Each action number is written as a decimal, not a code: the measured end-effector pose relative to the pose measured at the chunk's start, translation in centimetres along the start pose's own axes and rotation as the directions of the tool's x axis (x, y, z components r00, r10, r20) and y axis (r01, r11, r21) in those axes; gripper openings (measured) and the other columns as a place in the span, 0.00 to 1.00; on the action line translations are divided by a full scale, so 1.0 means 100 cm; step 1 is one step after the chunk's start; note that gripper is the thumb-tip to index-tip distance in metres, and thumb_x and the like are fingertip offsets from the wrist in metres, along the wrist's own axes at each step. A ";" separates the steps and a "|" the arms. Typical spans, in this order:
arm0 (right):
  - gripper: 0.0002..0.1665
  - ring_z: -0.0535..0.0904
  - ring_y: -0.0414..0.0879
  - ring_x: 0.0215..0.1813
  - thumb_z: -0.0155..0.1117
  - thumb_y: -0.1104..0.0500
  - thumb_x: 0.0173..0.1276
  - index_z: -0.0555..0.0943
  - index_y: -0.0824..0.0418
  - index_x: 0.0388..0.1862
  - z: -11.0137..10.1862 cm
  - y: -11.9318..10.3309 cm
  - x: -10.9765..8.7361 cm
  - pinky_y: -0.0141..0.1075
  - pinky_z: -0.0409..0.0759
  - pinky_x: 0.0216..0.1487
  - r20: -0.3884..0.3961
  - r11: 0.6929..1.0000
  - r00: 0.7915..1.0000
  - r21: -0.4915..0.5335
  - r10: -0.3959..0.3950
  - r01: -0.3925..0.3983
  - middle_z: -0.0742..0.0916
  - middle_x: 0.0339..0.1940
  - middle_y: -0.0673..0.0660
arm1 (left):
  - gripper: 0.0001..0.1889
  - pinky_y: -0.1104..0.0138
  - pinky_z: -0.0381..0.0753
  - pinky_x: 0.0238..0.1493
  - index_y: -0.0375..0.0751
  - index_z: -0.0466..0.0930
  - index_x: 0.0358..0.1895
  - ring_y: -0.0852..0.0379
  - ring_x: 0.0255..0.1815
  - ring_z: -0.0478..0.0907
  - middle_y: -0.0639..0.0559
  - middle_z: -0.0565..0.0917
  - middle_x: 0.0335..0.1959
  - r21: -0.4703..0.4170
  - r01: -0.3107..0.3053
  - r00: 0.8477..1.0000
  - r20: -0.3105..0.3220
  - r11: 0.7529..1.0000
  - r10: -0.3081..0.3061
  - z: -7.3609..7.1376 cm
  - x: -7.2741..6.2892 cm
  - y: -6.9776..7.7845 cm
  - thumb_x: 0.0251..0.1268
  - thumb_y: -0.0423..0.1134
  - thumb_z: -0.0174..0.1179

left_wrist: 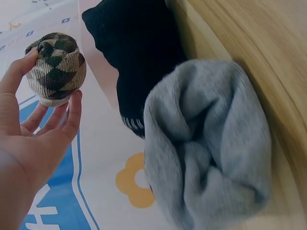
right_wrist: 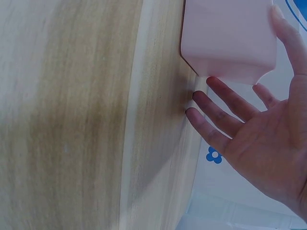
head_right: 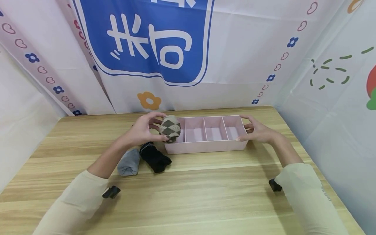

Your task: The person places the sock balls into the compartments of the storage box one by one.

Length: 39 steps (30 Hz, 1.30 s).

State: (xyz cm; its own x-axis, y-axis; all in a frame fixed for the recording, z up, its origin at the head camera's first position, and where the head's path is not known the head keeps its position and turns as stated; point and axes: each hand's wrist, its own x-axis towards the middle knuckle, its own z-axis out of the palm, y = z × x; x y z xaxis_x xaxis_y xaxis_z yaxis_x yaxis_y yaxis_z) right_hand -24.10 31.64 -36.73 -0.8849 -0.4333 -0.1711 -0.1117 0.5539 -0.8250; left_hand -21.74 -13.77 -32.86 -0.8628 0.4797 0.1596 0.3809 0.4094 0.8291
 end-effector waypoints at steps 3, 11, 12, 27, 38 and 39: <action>0.60 0.70 0.73 0.71 0.73 0.63 0.66 0.43 0.61 0.85 0.000 0.000 0.000 0.38 0.76 0.60 -0.002 1.000 1.000 -0.007 0.001 -0.001 0.69 0.73 0.81 | 0.39 0.47 0.84 0.56 0.34 0.73 0.68 0.42 0.58 0.80 0.39 0.78 0.60 -0.013 0.002 1.000 0.006 1.000 -0.002 0.004 0.003 0.001 0.51 0.33 0.79; 0.60 0.70 0.74 0.72 0.73 0.63 0.66 0.43 0.60 0.85 0.000 0.000 0.001 0.56 0.71 0.68 -0.003 1.000 1.000 -0.006 0.002 -0.002 0.69 0.73 0.81 | 0.40 0.51 0.86 0.54 0.34 0.72 0.70 0.43 0.51 0.83 0.38 0.80 0.57 -0.019 -0.033 0.999 0.020 0.999 0.034 0.022 0.018 0.008 0.51 0.33 0.79; 0.60 0.69 0.74 0.72 0.73 0.63 0.66 0.43 0.60 0.85 0.000 0.000 0.001 0.58 0.71 0.69 -0.004 1.000 1.000 -0.005 0.003 -0.003 0.69 0.73 0.81 | 0.41 0.52 0.86 0.54 0.34 0.72 0.71 0.43 0.51 0.83 0.38 0.80 0.58 -0.015 -0.042 0.999 0.021 0.999 0.042 0.024 0.020 0.009 0.51 0.33 0.79; 0.61 0.68 0.76 0.71 0.73 0.62 0.66 0.42 0.61 0.85 0.000 -0.001 0.000 0.62 0.69 0.70 -0.002 1.000 1.000 -0.013 0.005 -0.005 0.68 0.73 0.83 | 0.41 0.59 0.85 0.53 0.35 0.71 0.73 0.43 0.53 0.82 0.38 0.78 0.61 -0.022 -0.072 0.997 0.040 0.997 0.072 0.053 0.043 0.017 0.53 0.32 0.78; 0.61 0.67 0.76 0.72 0.73 0.62 0.66 0.43 0.60 0.85 0.000 -0.002 -0.001 0.62 0.68 0.70 -0.003 1.000 1.000 -0.016 0.018 -0.018 0.67 0.74 0.82 | 0.39 0.63 0.85 0.49 0.35 0.72 0.72 0.46 0.53 0.80 0.42 0.76 0.60 -0.055 -0.038 0.998 0.040 0.998 0.041 0.066 0.054 0.021 0.54 0.31 0.78; 0.61 0.67 0.76 0.72 0.73 0.62 0.66 0.42 0.60 0.85 0.000 -0.002 -0.001 0.62 0.68 0.70 -0.001 1.000 1.000 -0.016 0.017 -0.017 0.67 0.74 0.83 | 0.39 0.63 0.85 0.50 0.35 0.72 0.71 0.46 0.53 0.80 0.41 0.76 0.59 -0.064 -0.040 0.998 0.040 0.997 0.043 0.067 0.055 0.021 0.54 0.31 0.78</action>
State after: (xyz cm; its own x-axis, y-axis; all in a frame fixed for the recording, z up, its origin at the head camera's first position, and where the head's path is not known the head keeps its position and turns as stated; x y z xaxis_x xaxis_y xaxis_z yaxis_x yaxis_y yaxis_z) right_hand -24.02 31.55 -36.59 -0.8872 -0.4231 -0.1839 -0.1044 0.5725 -0.8132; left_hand -23.41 -5.04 -33.85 -0.8318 0.5273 0.1733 0.3932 0.3393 0.8546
